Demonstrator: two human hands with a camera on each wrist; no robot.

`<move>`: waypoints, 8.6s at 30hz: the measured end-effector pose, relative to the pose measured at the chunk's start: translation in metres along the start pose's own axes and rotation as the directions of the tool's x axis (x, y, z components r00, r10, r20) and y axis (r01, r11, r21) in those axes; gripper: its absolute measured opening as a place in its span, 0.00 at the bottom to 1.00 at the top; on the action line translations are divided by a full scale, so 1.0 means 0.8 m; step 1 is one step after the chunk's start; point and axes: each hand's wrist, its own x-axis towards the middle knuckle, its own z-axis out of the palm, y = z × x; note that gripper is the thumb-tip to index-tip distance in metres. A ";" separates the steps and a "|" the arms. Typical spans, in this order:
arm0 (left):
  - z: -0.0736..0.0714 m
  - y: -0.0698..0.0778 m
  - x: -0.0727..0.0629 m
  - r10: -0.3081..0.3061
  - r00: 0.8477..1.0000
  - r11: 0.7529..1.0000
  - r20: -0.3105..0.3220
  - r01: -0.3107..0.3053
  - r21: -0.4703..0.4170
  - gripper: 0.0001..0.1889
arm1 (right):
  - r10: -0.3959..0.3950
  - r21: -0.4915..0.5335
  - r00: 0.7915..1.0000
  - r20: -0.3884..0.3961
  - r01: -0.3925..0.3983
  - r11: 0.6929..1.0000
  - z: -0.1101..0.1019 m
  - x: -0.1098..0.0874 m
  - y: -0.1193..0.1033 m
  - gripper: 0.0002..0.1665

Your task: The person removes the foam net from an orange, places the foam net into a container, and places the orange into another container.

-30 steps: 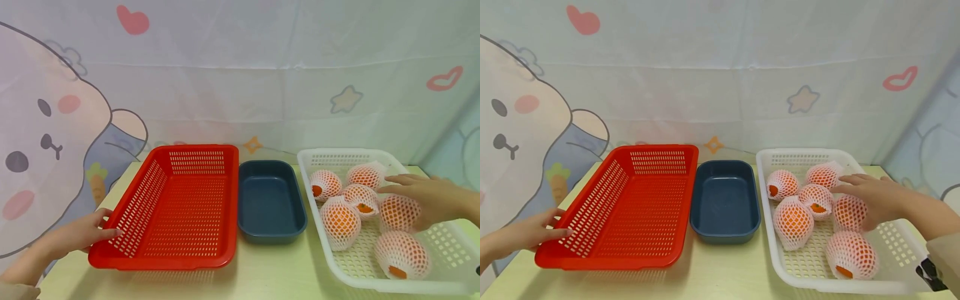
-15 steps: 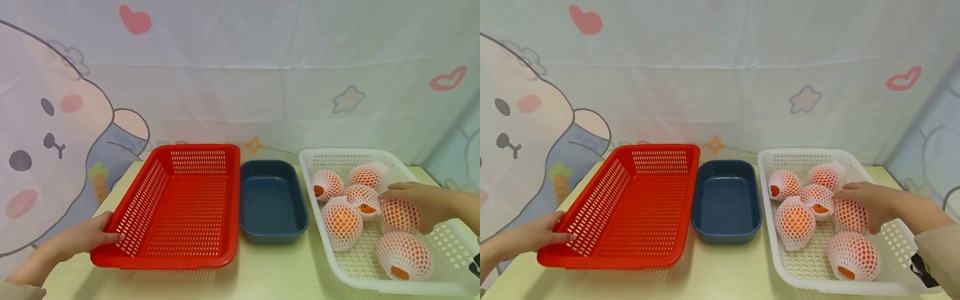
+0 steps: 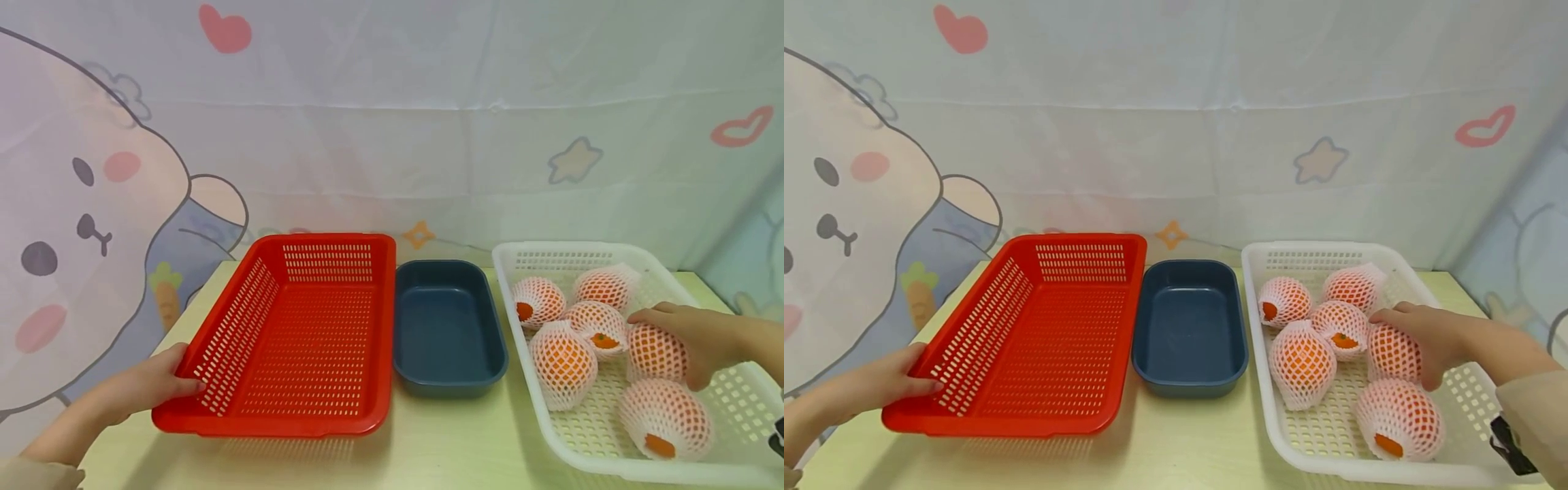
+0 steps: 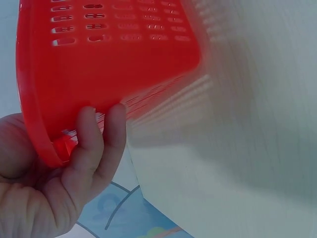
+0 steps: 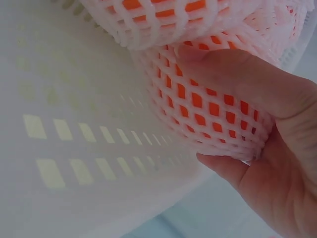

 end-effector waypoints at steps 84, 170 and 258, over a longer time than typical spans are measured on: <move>0.006 -0.003 0.001 -0.009 0.999 1.000 -0.035 0.009 -0.022 0.18 | -0.119 -0.118 0.909 -0.399 0.078 0.990 -0.044 -0.004 -0.005 0.57; 0.005 -0.006 0.003 -0.017 1.000 0.999 -0.012 0.017 -0.027 0.20 | -0.115 0.332 0.875 -0.470 0.295 0.896 -0.082 0.130 -0.149 0.52; 0.102 0.262 0.132 0.321 0.947 0.940 -0.010 -0.320 -0.121 0.17 | -0.161 0.401 0.827 -0.539 0.420 0.814 -0.087 0.179 -0.192 0.54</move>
